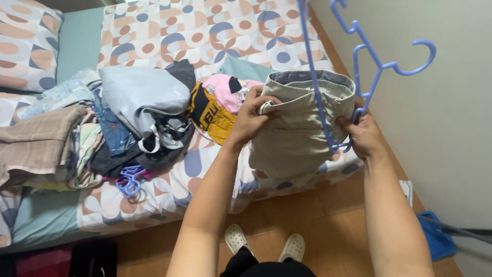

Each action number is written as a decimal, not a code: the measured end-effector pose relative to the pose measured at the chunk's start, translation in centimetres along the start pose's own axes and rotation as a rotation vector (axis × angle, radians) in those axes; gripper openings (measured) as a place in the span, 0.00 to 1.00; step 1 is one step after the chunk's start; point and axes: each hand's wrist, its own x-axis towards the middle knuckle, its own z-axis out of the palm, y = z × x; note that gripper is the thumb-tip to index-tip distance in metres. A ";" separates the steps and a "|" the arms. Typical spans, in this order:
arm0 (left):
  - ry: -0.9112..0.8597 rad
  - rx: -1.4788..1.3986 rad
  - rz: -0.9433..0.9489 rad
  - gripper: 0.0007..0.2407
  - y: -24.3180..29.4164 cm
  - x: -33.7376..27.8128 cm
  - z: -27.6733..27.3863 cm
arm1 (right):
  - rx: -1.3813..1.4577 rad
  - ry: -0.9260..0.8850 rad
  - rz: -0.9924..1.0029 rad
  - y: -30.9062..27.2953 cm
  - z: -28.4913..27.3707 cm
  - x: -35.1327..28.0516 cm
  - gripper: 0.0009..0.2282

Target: The person is seen taking clothes from a bed, folding them, and putting them on hangers to be placed in a wardrobe.

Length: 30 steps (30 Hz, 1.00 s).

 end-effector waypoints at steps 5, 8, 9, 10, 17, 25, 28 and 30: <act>0.003 -0.174 0.015 0.18 2.5 3.0 5.2 | 0.000 0.014 -0.131 -2.9 -5.5 -0.5 0.20; 0.081 -0.298 -0.128 0.33 5.7 3.2 7.8 | 0.080 0.036 -0.149 -2.1 -8.9 -1.4 0.18; 0.110 -0.188 -0.098 0.47 6.6 4.3 8.4 | 0.050 0.023 -0.177 -1.8 -10.4 -0.5 0.14; 0.106 -0.192 -0.093 0.47 5.6 4.3 9.2 | 0.047 0.027 -0.183 -3.0 -9.9 -1.0 0.14; 0.085 -0.617 -0.594 0.17 1.9 3.6 13.9 | -0.261 0.325 -0.001 -2.1 -14.2 -3.9 0.15; 0.517 -0.847 -0.549 0.16 1.5 5.2 15.9 | -0.521 0.549 0.216 9.7 -22.1 -8.2 0.06; 0.723 -0.820 -0.500 0.19 2.9 6.3 16.2 | -0.474 0.535 0.282 12.4 -21.3 -9.9 0.06; 0.833 -0.878 -0.364 0.22 3.3 7.4 16.2 | -0.482 0.566 0.437 13.3 -19.9 -11.2 0.08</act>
